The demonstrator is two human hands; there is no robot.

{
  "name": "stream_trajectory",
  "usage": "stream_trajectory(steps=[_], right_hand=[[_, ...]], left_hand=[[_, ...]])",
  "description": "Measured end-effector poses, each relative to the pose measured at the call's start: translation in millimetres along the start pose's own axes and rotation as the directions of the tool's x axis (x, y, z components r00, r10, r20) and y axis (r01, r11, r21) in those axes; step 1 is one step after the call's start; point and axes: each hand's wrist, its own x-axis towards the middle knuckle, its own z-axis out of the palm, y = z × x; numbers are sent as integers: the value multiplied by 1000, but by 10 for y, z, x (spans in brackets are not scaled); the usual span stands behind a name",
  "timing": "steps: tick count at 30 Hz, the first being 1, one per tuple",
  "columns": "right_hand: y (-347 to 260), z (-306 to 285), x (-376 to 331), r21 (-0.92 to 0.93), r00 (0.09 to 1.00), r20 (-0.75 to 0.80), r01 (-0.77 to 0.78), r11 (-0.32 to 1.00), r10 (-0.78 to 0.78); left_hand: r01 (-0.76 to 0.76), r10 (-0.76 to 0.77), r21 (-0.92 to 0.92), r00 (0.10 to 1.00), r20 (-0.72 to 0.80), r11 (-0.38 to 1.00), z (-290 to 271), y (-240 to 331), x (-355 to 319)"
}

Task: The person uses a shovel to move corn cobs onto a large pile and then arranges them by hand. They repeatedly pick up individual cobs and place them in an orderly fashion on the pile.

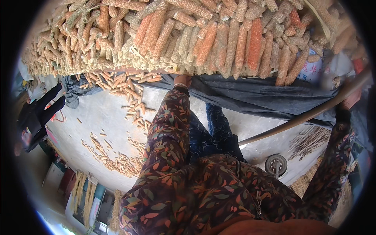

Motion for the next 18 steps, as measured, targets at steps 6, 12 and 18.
stream_trajectory(steps=[6,12,18], right_hand=[[67,-85,-47,-136,990,-71,108,985,-119],[-65,-62,-66,-278,971,-15,226,934,-239],[-605,-155,-65,-96,941,-266,192,977,-211]], left_hand=[[86,-75,-89,990,119,992,265,-137,-97],[64,-59,-134,998,36,989,39,-174,87],[-66,59,62,993,106,996,-546,-498,-605]])
